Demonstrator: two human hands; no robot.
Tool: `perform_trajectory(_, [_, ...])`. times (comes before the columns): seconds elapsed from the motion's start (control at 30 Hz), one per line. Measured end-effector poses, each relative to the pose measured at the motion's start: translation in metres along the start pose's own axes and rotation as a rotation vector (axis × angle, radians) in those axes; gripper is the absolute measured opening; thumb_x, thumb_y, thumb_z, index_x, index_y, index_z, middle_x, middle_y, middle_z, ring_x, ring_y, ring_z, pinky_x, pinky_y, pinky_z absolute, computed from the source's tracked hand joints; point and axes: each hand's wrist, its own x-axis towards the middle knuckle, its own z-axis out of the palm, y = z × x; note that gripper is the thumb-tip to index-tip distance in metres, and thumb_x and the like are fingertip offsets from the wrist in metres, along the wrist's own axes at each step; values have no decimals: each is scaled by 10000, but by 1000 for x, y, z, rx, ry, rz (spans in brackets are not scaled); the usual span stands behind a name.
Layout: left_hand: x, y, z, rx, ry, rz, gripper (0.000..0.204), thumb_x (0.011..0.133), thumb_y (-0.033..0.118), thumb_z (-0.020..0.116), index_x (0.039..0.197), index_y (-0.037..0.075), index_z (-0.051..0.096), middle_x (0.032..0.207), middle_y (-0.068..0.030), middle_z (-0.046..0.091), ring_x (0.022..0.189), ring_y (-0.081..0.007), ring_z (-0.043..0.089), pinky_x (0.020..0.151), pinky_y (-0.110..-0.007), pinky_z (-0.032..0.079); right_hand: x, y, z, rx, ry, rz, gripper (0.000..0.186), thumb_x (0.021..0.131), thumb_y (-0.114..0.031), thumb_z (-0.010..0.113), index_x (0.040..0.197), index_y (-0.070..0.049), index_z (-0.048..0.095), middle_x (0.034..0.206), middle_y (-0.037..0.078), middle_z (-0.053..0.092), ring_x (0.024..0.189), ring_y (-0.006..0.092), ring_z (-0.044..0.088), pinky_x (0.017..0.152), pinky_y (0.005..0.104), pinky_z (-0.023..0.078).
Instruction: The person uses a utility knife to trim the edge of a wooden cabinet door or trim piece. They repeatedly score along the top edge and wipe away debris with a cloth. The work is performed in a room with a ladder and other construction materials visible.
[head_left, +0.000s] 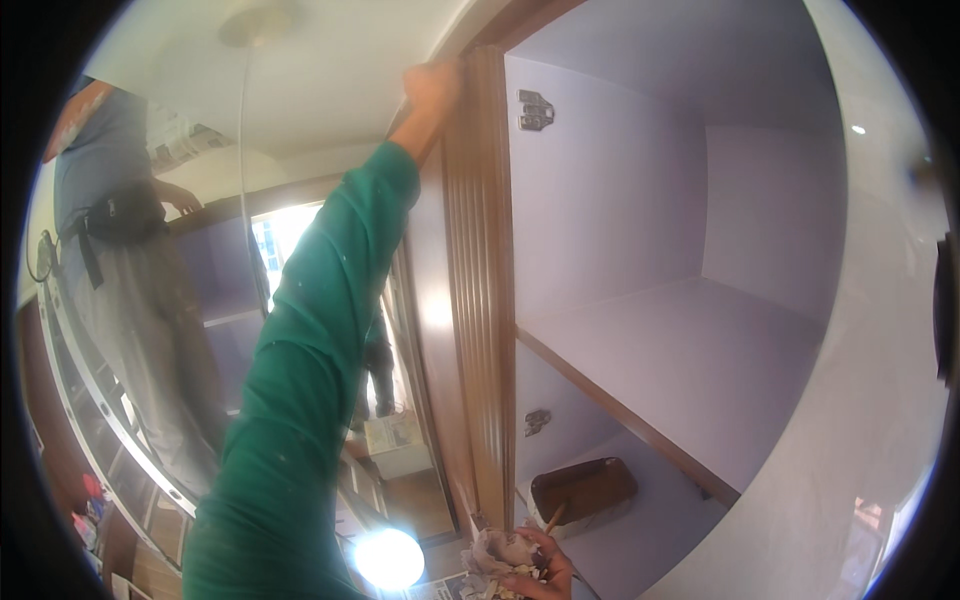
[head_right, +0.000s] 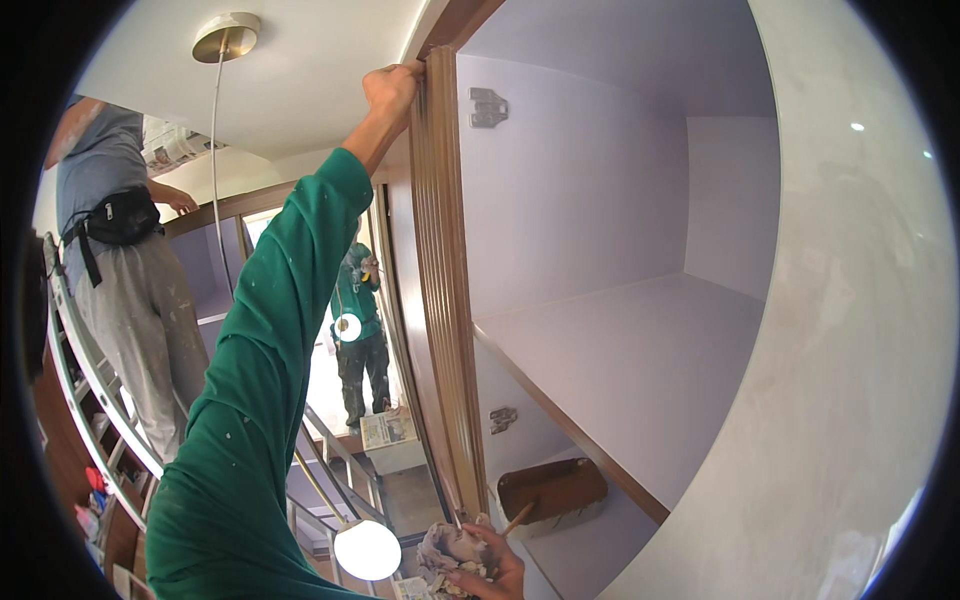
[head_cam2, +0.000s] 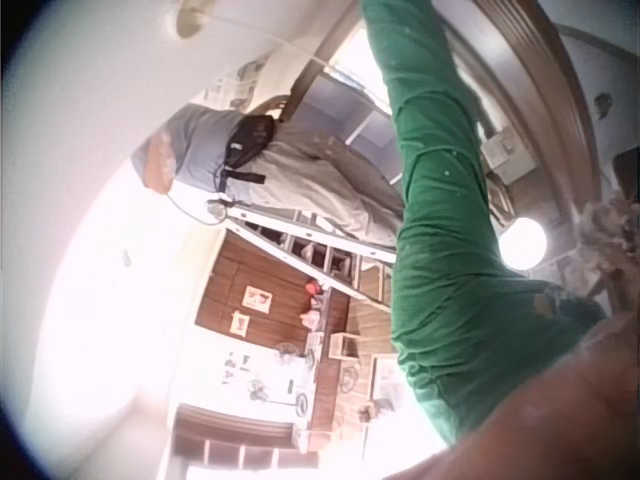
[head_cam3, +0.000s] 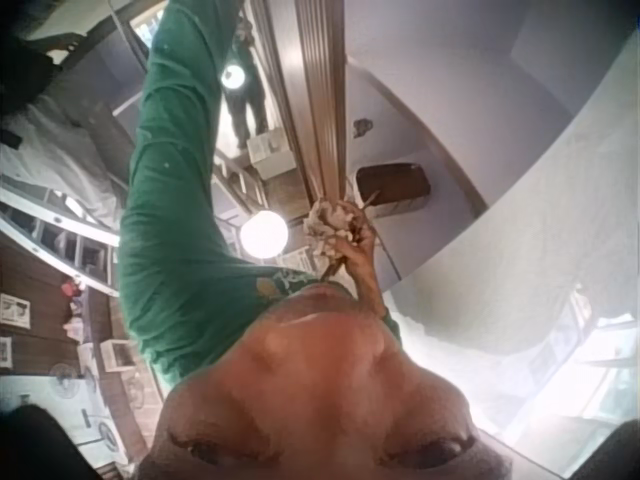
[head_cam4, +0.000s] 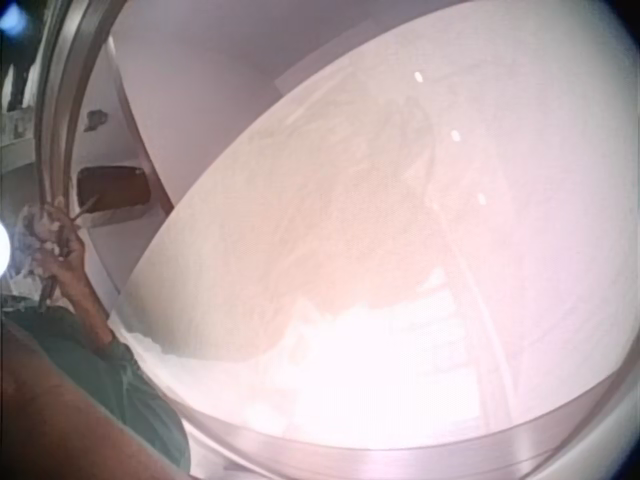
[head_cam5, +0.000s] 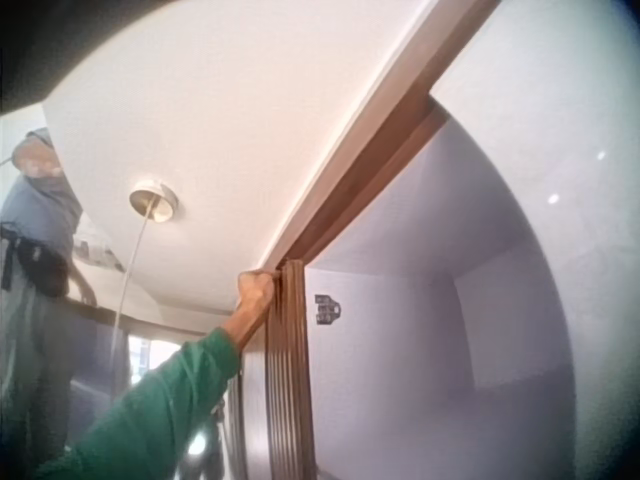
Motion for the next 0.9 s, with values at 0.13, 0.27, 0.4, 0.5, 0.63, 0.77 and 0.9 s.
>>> perform_trajectory(0.13, [7,-7,3,22,-2,40,225,794,132,702,786,-93,700,757,-99,678,703,-155,605,637,-307,490,0,-3,2,19,11,16,700,730,-91,808,1368,-4,535,1229,127,650,1094,227,652,938,342,536])
perform_trajectory(0.27, [7,-11,-4,-81,-94,-38,208,811,149,696,824,-58,706,777,-89,662,704,-148,600,629,-307,494,-2,-7,2,11,34,44,696,736,-85,804,1373,-10,535,1225,121,656,1096,220,651,945,339,534])
perform_trajectory(0.4, [3,-13,-16,-158,-162,-78,198,825,152,690,854,-43,704,816,-90,659,708,-144,599,622,-295,493,-1,-11,3,8,28,104,682,744,-64,798,1372,-14,537,1207,114,663,1089,215,651,942,342,535])
perform_trajectory(0.5, [4,-15,-25,-199,-202,-92,189,824,147,688,850,-40,698,816,-88,655,708,-140,595,615,-284,487,0,-13,3,7,33,140,673,750,-51,794,1372,-15,537,1203,113,663,1085,214,652,934,345,538])
perform_trajectory(0.63, [9,-21,-33,-128,-196,-95,166,815,132,691,832,-33,691,812,-87,651,692,-135,584,596,-276,472,0,-10,3,15,16,127,667,757,-42,788,1373,-17,533,1211,116,657,1088,217,652,926,346,544])
perform_trajectory(0.77, [18,-32,-38,-80,-207,-73,166,820,136,691,835,-30,695,801,-83,651,657,-136,573,584,-274,458,2,-4,1,44,-12,98,662,763,-33,780,1375,-19,528,1222,123,651,1100,226,651,928,352,548])
perform_trajectory(0.9, [19,-42,-44,-100,-161,-82,198,845,165,672,838,-33,691,796,-79,654,650,-147,584,592,-289,466,2,-2,-1,5,-4,154,652,773,-23,768,1378,-22,526,1235,132,645,1111,238,649,934,366,548])
